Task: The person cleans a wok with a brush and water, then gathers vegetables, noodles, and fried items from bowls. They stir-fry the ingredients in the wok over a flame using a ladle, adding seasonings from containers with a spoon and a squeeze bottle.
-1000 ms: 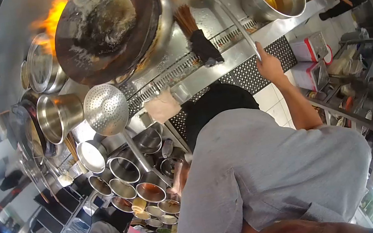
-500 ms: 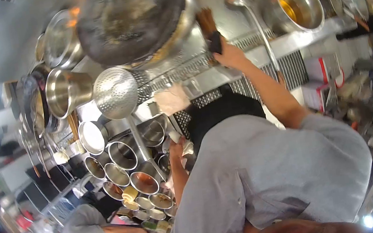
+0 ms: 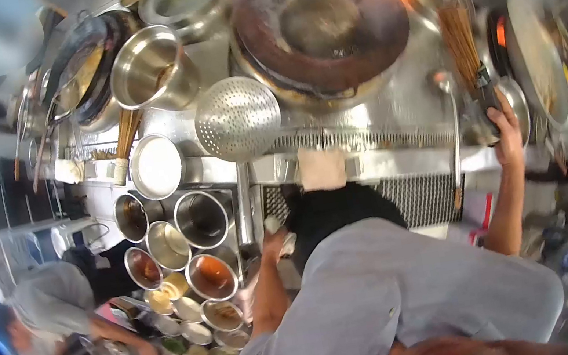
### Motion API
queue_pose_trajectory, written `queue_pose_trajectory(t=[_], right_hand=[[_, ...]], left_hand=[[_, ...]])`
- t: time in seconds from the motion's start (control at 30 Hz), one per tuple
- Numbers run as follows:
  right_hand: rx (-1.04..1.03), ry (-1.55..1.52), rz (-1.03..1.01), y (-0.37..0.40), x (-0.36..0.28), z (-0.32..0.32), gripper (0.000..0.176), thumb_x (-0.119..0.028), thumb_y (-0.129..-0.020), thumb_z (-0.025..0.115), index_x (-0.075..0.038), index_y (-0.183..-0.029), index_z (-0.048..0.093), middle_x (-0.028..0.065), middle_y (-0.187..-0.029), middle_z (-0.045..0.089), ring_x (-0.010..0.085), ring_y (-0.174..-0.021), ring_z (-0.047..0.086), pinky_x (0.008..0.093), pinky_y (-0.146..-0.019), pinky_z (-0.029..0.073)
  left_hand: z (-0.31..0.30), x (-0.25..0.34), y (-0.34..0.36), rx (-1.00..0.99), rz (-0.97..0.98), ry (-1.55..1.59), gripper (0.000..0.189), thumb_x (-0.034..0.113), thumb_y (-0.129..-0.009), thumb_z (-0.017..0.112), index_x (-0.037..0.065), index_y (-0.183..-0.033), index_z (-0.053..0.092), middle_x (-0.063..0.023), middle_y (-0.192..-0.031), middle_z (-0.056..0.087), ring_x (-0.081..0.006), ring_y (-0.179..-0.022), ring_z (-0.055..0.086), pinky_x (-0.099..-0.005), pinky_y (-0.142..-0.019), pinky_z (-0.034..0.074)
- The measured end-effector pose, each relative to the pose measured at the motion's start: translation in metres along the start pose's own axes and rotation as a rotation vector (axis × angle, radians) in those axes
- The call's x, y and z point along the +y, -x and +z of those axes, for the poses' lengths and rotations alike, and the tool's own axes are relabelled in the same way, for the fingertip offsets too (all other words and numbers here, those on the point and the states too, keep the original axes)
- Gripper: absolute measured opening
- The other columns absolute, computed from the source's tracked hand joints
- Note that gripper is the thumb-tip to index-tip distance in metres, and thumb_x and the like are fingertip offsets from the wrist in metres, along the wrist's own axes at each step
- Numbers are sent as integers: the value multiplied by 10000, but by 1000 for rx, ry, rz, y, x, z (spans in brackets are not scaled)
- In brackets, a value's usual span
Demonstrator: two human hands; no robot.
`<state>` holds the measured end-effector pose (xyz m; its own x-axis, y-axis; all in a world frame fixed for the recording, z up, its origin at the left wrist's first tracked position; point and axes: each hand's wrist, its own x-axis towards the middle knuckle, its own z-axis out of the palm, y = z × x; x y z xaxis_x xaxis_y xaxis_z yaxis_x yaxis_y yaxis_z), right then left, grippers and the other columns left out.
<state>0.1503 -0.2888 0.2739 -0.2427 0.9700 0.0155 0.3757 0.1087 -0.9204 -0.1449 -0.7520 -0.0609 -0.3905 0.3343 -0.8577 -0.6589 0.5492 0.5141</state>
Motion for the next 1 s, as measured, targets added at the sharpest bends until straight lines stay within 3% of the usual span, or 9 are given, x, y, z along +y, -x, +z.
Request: queue_pose_trajectory(t=[0.07, 0.17, 0.33, 0.53, 0.73, 0.83, 0.9, 0.97, 1.0], right_hand=[[-213, 200, -80, -42, -72, 8, 585, -242, -792, 655, -28, -1318, 517, 120, -1176, 610, 204, -1052, 572, 285, -935, 419], [-559, 458, -285, -104, -129, 50, 598, -263, -752, 701, -6, -1270, 549, 105, -1124, 630, 155, -997, 586, 259, -861, 448], [-1215, 890, -446, -173, -143, 194, 597, -315, -719, 712, -58, -1242, 587, 134, -944, 692, 188, -825, 643, 314, -721, 496], [-937, 398, -217, -142, -67, 284, 658, -269, -744, 694, -72, -1342, 504, 93, -656, 591, 165, -426, 503, 324, -386, 400], [-1406, 733, -604, -243, -59, 243, 647, -296, -749, 706, -91, -1333, 518, 123, -1032, 673, 196, -744, 622, 314, -548, 520], [-1048, 598, -87, -183, -108, 286, 680, -321, -737, 726, -71, -1332, 510, 140, -1091, 665, 205, -821, 656, 372, -600, 533], [-1196, 586, -179, -174, -105, 266, 654, -317, -740, 722, -68, -1314, 532, 156, -1109, 658, 206, -796, 659, 358, -639, 533], [-1415, 569, -680, -219, -74, 239, 600, -292, -751, 711, -66, -1287, 562, 168, -1127, 652, 202, -831, 657, 320, -684, 527], [-1469, 569, -531, -233, -79, 228, 587, -278, -753, 712, -59, -1278, 568, 158, -1116, 654, 192, -852, 647, 312, -704, 518]], left_hand=[[8, 3, 8, 51, -81, 162, 461, 212, -824, 642, 48, -1227, 491, -133, -947, 629, -236, -752, 648, -388, -546, 523], [-15, -93, -51, 115, 309, -220, 417, 219, -816, 641, 30, -1172, 533, -133, -915, 634, -240, -745, 643, -368, -637, 525], [30, -42, 21, 229, 107, 77, 434, 196, -826, 640, 8, -1200, 525, -128, -1002, 629, -210, -823, 622, -344, -705, 506], [58, -48, 79, 450, 3, 277, 495, 206, -825, 650, -4, -1246, 493, -123, -1075, 615, -218, -931, 602, -360, -789, 488], [58, -75, 130, 392, -222, 13, 538, 237, -839, 623, -6, -1292, 467, -155, -1129, 608, -255, -946, 612, -366, -789, 508], [61, -96, 110, 304, -202, -112, 556, 258, -832, 630, -8, -1292, 469, -168, -1126, 616, -271, -943, 625, -378, -779, 513], [45, -127, 109, 281, -222, -198, 574, 278, -825, 636, -10, -1293, 471, -181, -1123, 625, -287, -941, 638, -390, -768, 519], [30, -140, 86, 310, -231, -178, 583, 288, -821, 639, -11, -1293, 471, -187, -1121, 629, -295, -939, 645, -396, -762, 521], [19, -149, 67, 314, -223, -79, 605, 312, -816, 646, -14, -1295, 468, -193, -1131, 625, -294, -958, 642, -394, -775, 515]])
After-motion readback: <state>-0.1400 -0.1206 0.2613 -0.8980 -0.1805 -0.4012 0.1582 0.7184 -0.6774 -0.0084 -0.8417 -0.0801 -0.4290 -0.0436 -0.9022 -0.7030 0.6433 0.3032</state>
